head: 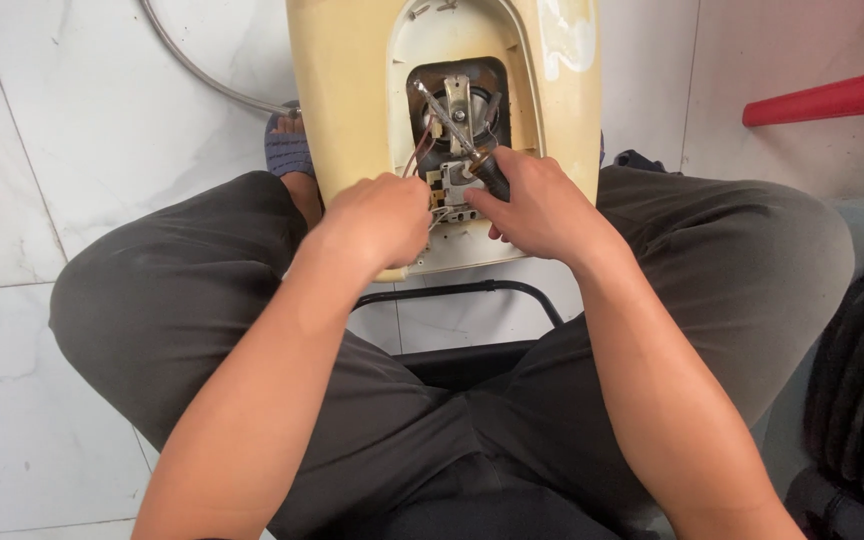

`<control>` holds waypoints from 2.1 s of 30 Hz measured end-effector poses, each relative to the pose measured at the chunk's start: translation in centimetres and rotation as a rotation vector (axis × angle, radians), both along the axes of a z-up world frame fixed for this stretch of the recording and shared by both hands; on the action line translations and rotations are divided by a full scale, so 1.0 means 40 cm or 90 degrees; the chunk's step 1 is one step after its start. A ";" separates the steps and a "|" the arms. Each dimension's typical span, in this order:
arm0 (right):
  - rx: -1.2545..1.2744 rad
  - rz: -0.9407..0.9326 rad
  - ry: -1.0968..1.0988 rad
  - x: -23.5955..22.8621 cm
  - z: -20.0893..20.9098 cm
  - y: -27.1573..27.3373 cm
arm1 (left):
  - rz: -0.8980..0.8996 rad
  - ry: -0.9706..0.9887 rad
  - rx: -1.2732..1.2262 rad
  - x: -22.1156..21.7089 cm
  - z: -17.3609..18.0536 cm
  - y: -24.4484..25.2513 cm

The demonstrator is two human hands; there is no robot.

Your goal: Repairing the internal components of a small water heater using a screwdriver and manual manipulation of wires.

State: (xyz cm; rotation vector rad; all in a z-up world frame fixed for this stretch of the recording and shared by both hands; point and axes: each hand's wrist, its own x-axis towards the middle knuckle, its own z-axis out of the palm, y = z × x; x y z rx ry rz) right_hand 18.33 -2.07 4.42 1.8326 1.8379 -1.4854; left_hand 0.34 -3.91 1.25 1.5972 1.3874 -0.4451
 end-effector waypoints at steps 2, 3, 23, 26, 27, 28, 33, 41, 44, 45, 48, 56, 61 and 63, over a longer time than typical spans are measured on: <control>-0.003 0.003 -0.003 -0.003 0.003 0.000 | 0.005 -0.005 0.002 0.007 -0.022 -0.006; -0.006 0.004 -0.007 -0.003 0.004 0.000 | 0.008 -0.012 0.005 0.013 -0.034 -0.010; -0.010 -0.035 0.032 0.006 0.008 -0.005 | 0.105 -0.072 -0.155 0.010 -0.085 0.021; -0.010 -0.049 0.038 0.008 0.006 -0.006 | 0.155 -0.104 -0.183 0.006 -0.045 0.028; -0.012 -0.060 0.043 0.008 0.007 -0.007 | 0.185 -0.123 -0.199 0.005 -0.027 0.030; -0.012 -0.060 0.043 0.011 0.005 -0.007 | 0.185 -0.124 -0.199 0.004 -0.039 0.028; -0.032 -0.124 0.079 0.025 -0.015 -0.009 | 0.279 -0.155 -0.208 0.000 -0.085 0.019; -0.045 -0.151 0.099 0.018 -0.011 -0.012 | 0.302 -0.165 -0.169 0.009 -0.124 0.010; -0.041 -0.158 0.094 0.018 -0.015 -0.013 | 0.281 -0.163 -0.149 0.017 -0.111 0.013; -0.041 -0.161 0.094 0.016 -0.019 -0.014 | 0.262 -0.157 -0.145 0.016 -0.105 0.012; -0.037 -0.157 0.070 0.014 -0.016 -0.014 | 0.257 -0.154 -0.125 0.016 -0.108 0.012; -0.017 -0.127 0.039 0.004 -0.025 -0.009 | 0.121 -0.095 -0.014 0.001 -0.051 0.029; -0.007 -0.106 0.038 0.011 -0.037 -0.005 | 0.000 -0.047 0.119 0.024 0.008 -0.005; 0.002 -0.091 0.029 0.011 -0.043 -0.004 | -0.027 -0.027 0.083 0.037 0.005 -0.035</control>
